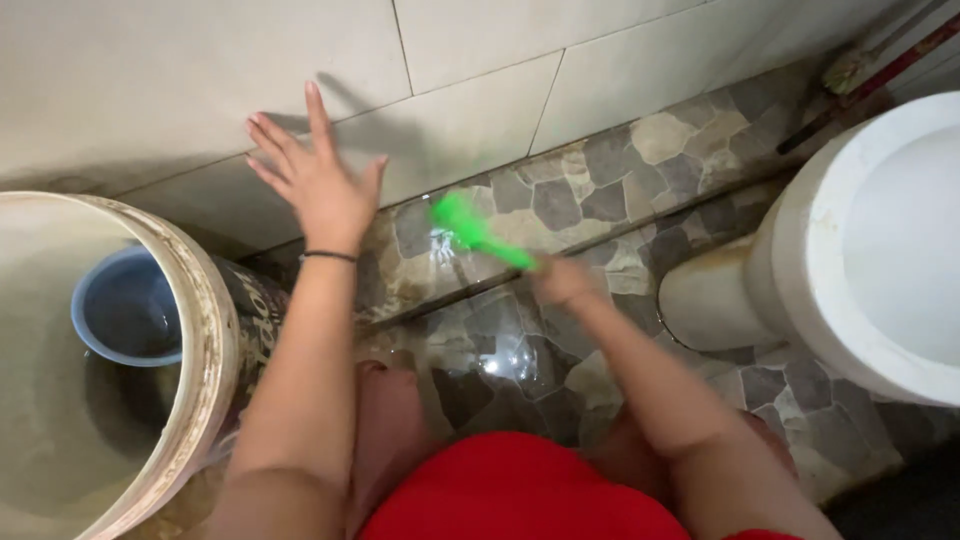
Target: Scrubbing bathroom wall tiles and the toilet area using a brush and water.
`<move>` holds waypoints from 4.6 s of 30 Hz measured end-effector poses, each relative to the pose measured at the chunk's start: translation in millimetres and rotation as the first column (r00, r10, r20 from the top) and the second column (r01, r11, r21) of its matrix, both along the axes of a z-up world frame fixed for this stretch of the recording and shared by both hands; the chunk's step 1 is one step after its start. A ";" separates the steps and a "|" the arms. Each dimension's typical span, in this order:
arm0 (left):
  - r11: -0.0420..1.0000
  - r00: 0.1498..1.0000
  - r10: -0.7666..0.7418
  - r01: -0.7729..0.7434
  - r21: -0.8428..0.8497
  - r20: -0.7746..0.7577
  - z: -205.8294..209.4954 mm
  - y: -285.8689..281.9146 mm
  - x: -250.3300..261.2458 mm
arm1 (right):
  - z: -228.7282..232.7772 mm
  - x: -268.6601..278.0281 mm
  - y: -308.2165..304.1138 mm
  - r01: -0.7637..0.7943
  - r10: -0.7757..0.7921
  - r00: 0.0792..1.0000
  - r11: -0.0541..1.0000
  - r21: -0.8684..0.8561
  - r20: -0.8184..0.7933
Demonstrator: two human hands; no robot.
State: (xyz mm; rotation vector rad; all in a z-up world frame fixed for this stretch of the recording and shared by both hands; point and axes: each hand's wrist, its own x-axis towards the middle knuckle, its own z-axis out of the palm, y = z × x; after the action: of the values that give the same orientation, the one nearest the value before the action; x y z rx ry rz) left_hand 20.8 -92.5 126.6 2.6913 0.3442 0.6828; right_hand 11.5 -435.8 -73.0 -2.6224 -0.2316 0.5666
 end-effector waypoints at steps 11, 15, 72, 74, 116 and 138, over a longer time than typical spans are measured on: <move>0.977 0.971 0.068 -0.018 0.213 -0.230 -36.1 47.3 11.3 | -67.4 83.6 -210.8 0.896 -0.897 0.409 0.360 0.261 -0.166; 0.986 0.935 0.117 -0.069 0.151 -0.336 -50.0 37.3 28.0 | -53.8 120.9 -192.3 0.683 -0.878 0.306 -0.068 0.727 -0.369; 0.963 0.800 0.123 0.048 0.267 -0.587 -50.2 58.8 23.9 | 127.4 148.4 -67.5 -0.065 -0.716 0.349 0.625 0.778 0.604; 0.964 0.807 0.117 0.048 0.262 -0.579 -52.0 60.3 25.1 | 231.1 95.6 -28.8 -0.134 -0.634 0.397 0.675 0.726 0.663; 0.891 0.944 0.112 0.043 0.452 -0.310 128.0 -39.9 108.0 | 213.8 312.1 -221.8 0.130 -0.911 0.390 -0.087 0.988 -0.131; 0.585 0.896 -0.256 -0.155 0.796 0.363 61.5 7.1 147.1 | 190.9 150.6 -39.8 -0.030 -0.701 0.461 0.601 0.799 0.545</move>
State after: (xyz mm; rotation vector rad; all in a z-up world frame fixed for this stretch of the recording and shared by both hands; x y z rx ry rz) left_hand 167.9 -85.4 188.1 3.1730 -0.2688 1.7740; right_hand 162.1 -475.6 117.9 -1.7822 -0.0930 -0.8821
